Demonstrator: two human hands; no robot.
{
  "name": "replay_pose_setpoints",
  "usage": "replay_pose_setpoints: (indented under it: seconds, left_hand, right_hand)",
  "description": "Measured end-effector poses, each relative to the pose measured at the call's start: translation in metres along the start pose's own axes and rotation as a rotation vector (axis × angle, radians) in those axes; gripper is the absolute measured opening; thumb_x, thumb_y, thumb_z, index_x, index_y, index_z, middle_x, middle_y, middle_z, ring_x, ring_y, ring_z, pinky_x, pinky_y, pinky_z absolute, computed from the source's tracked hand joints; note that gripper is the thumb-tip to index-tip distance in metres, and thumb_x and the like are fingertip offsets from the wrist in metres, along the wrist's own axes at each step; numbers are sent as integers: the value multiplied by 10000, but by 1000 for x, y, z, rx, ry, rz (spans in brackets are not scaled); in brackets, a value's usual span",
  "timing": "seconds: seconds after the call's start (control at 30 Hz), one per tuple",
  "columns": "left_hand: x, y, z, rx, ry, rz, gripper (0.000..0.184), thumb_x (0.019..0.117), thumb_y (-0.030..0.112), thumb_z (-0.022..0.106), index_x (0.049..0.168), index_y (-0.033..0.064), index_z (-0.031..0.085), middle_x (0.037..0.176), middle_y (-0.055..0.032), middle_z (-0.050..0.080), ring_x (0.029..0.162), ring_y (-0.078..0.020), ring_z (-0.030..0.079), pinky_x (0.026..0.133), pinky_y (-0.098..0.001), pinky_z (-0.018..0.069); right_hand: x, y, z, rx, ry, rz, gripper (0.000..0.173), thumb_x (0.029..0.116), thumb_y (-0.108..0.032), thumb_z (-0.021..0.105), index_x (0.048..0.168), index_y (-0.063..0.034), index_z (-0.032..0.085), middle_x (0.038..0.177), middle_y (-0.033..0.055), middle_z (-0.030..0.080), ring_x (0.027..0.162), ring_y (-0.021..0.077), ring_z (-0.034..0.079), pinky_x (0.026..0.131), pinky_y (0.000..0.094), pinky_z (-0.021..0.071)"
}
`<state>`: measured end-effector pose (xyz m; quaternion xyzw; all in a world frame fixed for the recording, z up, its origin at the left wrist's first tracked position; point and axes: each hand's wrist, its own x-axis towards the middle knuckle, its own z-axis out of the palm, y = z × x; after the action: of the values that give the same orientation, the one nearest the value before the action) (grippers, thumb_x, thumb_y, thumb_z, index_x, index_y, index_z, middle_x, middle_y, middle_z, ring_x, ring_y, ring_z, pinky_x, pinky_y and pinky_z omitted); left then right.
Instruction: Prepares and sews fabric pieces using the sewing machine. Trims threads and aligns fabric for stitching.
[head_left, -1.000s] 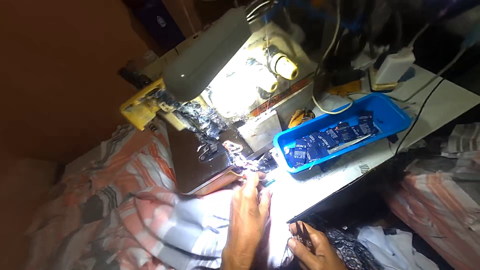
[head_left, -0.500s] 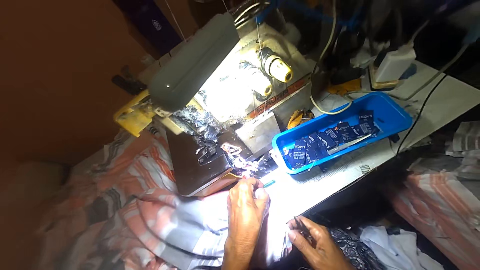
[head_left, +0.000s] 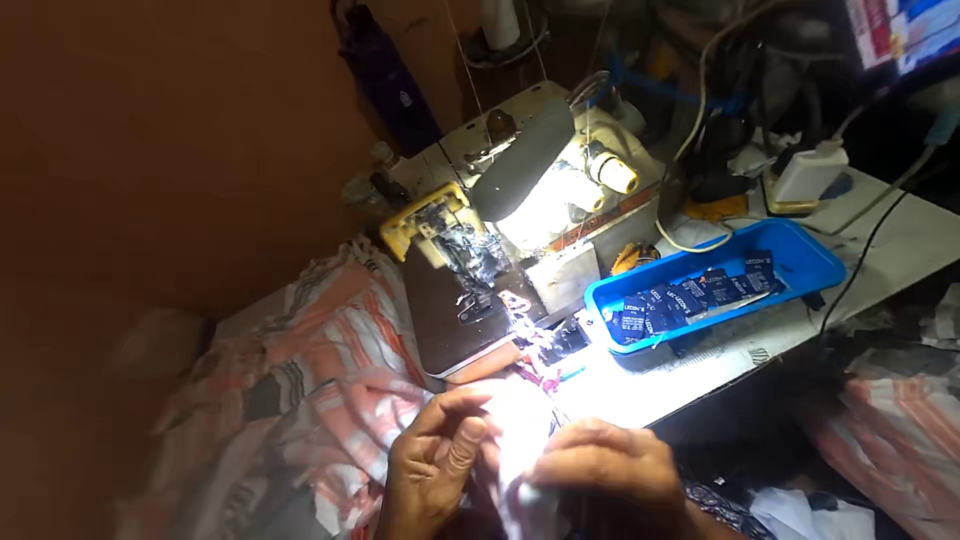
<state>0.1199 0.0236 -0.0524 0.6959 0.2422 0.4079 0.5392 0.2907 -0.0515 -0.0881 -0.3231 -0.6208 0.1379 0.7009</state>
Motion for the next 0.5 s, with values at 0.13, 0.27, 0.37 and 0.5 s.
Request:
replay_pose_setpoints:
  seconds: [0.13, 0.27, 0.37, 0.5]
  left_hand:
    - [6, 14, -12, 101, -293, 146, 381, 1088, 386, 416, 1174, 151, 703, 1247, 119, 673, 1240, 47, 538, 1076, -179, 414]
    - [7, 19, -21, -40, -269, 234, 337, 1091, 362, 426, 986, 164, 679, 982, 156, 652, 1023, 105, 557, 926, -93, 403]
    - [-5, 31, -32, -65, -337, 29, 348, 1058, 397, 502, 1309, 223, 670, 1039, 238, 683, 926, 186, 568, 825, -32, 450]
    - [-11, 34, -47, -35, -416, 45, 260, 1065, 316, 536, 1030, 111, 693, 975, 109, 665, 959, 100, 577, 858, -89, 441]
  right_hand:
    - [33, -21, 23, -28, -50, -153, 127, 976, -37, 630, 924, 28, 726, 889, 143, 709, 908, 138, 686, 870, 175, 527]
    - [47, -29, 19, 13, -25, -66, 78, 934, -29, 671, 913, 39, 702, 851, 129, 663, 861, 99, 641, 811, 128, 502]
    - [46, -26, 18, 61, -68, -50, 89, 948, -28, 654, 931, 44, 704, 864, 132, 672, 875, 102, 645, 822, 133, 504]
    - [46, -24, 16, 82, -74, -58, 95, 955, -27, 642, 915, 45, 689, 840, 130, 663, 843, 105, 641, 788, 137, 502]
